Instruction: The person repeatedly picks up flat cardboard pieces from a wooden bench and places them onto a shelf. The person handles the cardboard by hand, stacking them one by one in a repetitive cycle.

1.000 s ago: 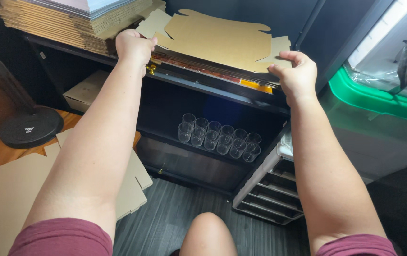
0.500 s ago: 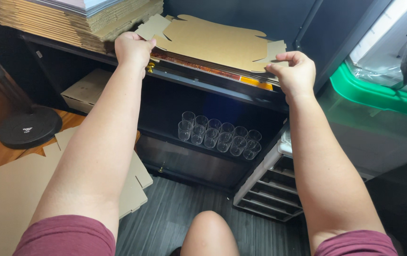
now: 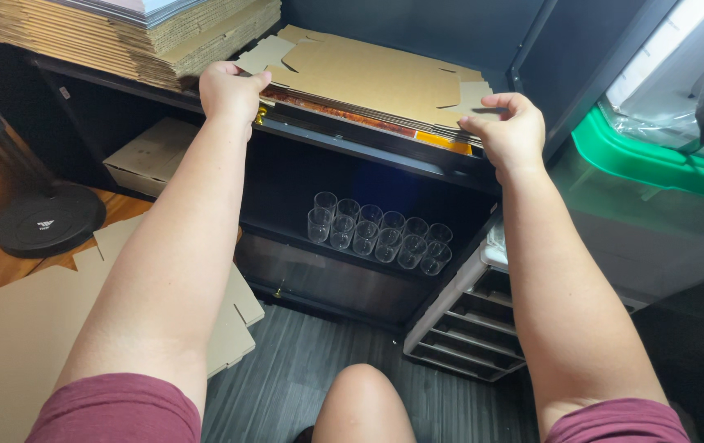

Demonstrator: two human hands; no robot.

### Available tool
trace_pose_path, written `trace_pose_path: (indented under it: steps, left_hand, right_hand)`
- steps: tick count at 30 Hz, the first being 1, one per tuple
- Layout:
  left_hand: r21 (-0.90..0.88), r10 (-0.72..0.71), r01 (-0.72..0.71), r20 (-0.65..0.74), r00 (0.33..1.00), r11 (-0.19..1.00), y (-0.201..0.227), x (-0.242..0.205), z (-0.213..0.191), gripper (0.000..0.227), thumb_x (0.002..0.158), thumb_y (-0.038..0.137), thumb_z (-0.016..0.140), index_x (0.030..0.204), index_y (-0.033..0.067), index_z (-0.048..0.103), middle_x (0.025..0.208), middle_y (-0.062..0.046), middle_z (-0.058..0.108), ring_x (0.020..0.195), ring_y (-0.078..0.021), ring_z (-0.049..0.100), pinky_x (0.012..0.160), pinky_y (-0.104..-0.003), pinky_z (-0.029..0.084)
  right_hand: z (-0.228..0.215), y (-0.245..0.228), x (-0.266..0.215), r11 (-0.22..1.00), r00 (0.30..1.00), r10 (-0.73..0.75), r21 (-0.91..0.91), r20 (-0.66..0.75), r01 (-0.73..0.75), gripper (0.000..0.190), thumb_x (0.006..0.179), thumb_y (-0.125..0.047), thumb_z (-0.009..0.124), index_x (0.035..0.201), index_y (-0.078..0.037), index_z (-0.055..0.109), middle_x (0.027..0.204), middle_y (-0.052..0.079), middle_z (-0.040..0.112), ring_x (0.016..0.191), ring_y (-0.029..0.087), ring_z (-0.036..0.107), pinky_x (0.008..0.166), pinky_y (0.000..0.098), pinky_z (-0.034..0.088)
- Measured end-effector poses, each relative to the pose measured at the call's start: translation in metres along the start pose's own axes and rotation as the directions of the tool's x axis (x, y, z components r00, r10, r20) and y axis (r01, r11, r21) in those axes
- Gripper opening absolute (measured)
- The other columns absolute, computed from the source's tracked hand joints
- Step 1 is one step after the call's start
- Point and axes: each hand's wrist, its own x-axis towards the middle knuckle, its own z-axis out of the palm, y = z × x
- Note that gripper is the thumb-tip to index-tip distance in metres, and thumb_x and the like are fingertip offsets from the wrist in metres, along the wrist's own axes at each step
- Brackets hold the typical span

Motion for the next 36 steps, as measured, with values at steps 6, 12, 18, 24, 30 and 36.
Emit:
trace_pose_path:
  steps: [6, 12, 18, 24, 30, 36]
  left_hand:
    - [-0.018, -0.038, 0.037, -0.037, 0.999, 0.999, -0.002, -0.008, -0.011, 0.081, 0.084, 0.03, 0.09, 0.149, 0.0175, 0.045, 0.154, -0.008, 0.052, 0.136, -0.0289, 0.057, 0.109, -0.045, 0.052]
    - [-0.009, 0.065, -0.066, -0.073, 0.995, 0.998, -0.021, -0.042, -0.045, 0.074, 0.088, 0.038, 0.08, 0.149, 0.0152, 0.044, 0.126, -0.003, 0.054, 0.106, -0.0153, 0.063, 0.095, -0.033, 0.054]
    - [-0.107, 0.236, -0.246, -0.102, 0.966, 0.963, -0.13, -0.086, -0.083, 0.065, 0.092, 0.025, 0.085, 0.143, 0.0, 0.052, 0.119, -0.018, 0.058, 0.112, -0.0277, 0.063, 0.099, -0.041, 0.052]
    - [-0.127, 0.02, -0.038, -0.135, 0.991, 0.991, -0.235, -0.17, -0.16, 0.062, 0.091, 0.012, 0.079, 0.143, -0.0071, 0.051, 0.133, -0.033, 0.051, 0.121, -0.0423, 0.055, 0.107, -0.052, 0.045]
    - [0.291, 0.242, -0.123, -0.419, 0.875, 0.949, -0.346, -0.191, -0.282, 0.046, 0.082, 0.008, 0.087, 0.125, 0.0081, 0.068, 0.117, -0.014, 0.053, 0.108, -0.0326, 0.059, 0.097, -0.041, 0.049]
    - [0.601, 0.331, 0.046, -0.501, 0.799, 0.798, -0.389, -0.213, -0.381, 0.045, 0.08, 0.025, 0.089, 0.12, 0.0215, 0.069, 0.127, -0.004, 0.049, 0.117, -0.0272, 0.054, 0.104, -0.039, 0.041]
  right_hand:
    - [-0.007, -0.01, -0.013, 0.986, 0.999, 0.012, -0.164, -0.05, -0.02, 0.05, 0.075, -0.05, 0.082, 0.119, -0.033, 0.065, 0.117, 0.003, 0.051, 0.106, 0.018, 0.055, 0.089, 0.0355, 0.049]
    - [-0.01, -0.019, -0.036, 0.934, 0.932, -0.344, -0.141, -0.118, 0.327, 0.043, 0.085, -0.045, 0.079, 0.121, -0.026, 0.066, 0.107, 0.004, 0.049, 0.093, 0.016, 0.054, 0.086, 0.0357, 0.047]
    - [0.043, -0.021, -0.1, 0.812, 0.825, -0.564, 0.167, -0.023, 0.559, 0.033, 0.086, -0.021, 0.092, 0.114, -0.017, 0.075, 0.09, 0.008, 0.047, 0.072, 0.019, 0.057, 0.069, 0.0311, 0.05]
    - [0.126, 0.015, -0.167, 0.909, 0.855, -0.408, 0.235, 0.32, 0.345, 0.034, 0.075, -0.03, 0.093, 0.105, -0.025, 0.079, 0.085, 0.001, 0.056, 0.067, 0.016, 0.064, 0.068, 0.0299, 0.056]
    - [0.194, 0.065, -0.233, 0.963, 0.755, -0.267, 0.147, 0.6, 0.224, 0.028, 0.077, -0.025, 0.087, 0.104, -0.024, 0.079, 0.082, 0.001, 0.067, 0.075, 0.016, 0.069, 0.074, 0.0312, 0.056]
    - [0.251, 0.101, -0.288, 0.962, 0.692, -0.26, 0.123, 0.673, 0.242, 0.024, 0.08, -0.026, 0.084, 0.103, -0.022, 0.078, 0.088, 0.002, 0.067, 0.085, 0.019, 0.07, 0.081, 0.0347, 0.057]
